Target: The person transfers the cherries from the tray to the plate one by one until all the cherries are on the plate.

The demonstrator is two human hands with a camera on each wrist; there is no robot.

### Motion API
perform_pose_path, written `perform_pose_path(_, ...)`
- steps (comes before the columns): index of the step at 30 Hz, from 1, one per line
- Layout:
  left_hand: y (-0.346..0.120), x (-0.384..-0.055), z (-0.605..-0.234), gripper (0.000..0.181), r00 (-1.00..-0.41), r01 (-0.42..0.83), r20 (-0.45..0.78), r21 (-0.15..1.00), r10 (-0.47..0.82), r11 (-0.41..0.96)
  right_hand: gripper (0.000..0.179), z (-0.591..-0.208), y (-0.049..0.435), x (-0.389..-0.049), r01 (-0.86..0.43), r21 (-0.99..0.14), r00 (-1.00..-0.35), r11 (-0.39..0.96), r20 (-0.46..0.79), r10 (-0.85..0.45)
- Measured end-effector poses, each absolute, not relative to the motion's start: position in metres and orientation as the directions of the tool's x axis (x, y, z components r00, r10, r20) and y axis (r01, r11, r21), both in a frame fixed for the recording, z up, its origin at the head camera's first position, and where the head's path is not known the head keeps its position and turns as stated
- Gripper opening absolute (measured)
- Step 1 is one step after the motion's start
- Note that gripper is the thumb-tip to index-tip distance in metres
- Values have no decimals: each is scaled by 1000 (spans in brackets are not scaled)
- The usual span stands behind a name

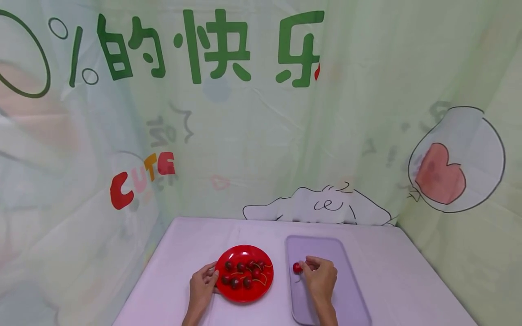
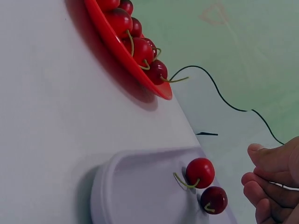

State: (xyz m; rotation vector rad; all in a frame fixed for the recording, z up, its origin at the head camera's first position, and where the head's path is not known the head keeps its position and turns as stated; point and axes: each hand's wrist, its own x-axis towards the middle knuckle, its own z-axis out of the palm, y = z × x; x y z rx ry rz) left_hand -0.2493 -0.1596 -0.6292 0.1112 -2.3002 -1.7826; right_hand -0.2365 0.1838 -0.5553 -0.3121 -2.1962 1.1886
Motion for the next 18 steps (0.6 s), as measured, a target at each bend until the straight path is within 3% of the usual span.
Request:
perform_pose_path(10,-162,-253,-634,37,-972,56,113,963,-204,264,22,-565,204,-235,-2,-824,-772,566,361,523)
perform_pose_path(18,-160,-251,-632,35,-968,59,124,958,-220,281,23,-577,212,-232,44,-819,-802,572,313,509)
